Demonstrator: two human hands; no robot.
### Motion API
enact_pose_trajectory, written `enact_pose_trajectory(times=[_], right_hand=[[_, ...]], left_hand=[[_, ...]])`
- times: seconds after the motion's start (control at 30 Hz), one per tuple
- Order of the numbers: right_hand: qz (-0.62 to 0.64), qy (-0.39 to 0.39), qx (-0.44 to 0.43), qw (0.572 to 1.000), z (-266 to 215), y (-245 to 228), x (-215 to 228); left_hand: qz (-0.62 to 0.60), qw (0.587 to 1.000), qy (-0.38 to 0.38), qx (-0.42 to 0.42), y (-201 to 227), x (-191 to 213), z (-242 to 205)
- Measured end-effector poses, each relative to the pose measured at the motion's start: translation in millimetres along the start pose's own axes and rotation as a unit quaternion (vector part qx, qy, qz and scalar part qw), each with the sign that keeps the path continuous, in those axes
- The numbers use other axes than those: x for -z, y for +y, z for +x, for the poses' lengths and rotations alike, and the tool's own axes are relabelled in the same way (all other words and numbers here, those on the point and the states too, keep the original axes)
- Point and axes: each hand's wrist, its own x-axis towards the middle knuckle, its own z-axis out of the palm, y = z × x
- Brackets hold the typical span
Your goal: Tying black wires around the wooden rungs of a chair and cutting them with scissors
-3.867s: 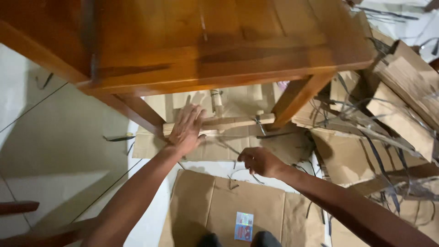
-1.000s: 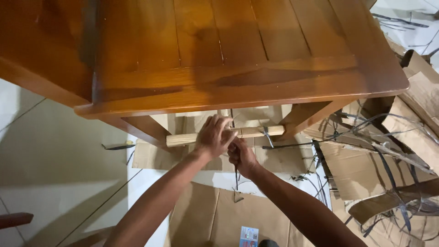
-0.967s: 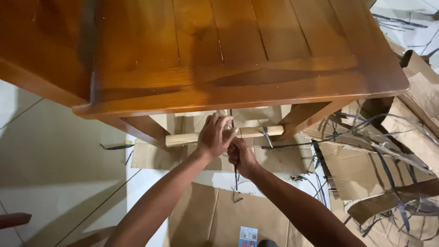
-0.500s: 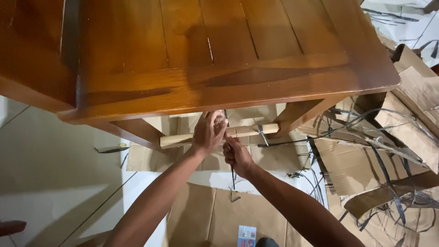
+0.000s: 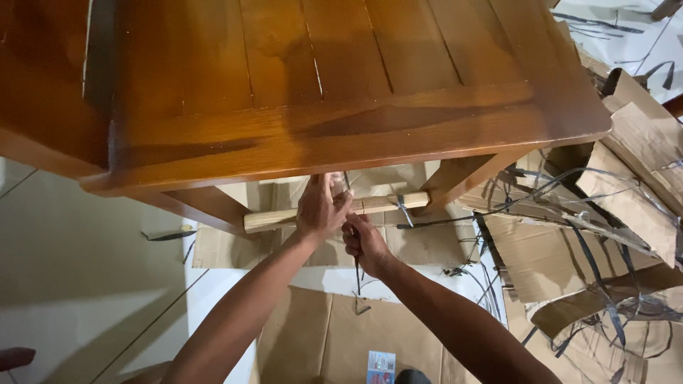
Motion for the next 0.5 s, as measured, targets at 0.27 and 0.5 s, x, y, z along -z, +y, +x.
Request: enact_pose_trajectory(times=[0.27, 0.5], right_hand=[[-0.01, -0.005, 0.001, 1.0, 25, 23, 20], [0.036, 0.01, 0.001, 0.999, 19, 20, 7]], left_hand=[[0.021, 0.998, 0.022, -0.061, -19, -12, 0], [0.005, 0.995, 0.046, -0.088, -16, -5, -5]])
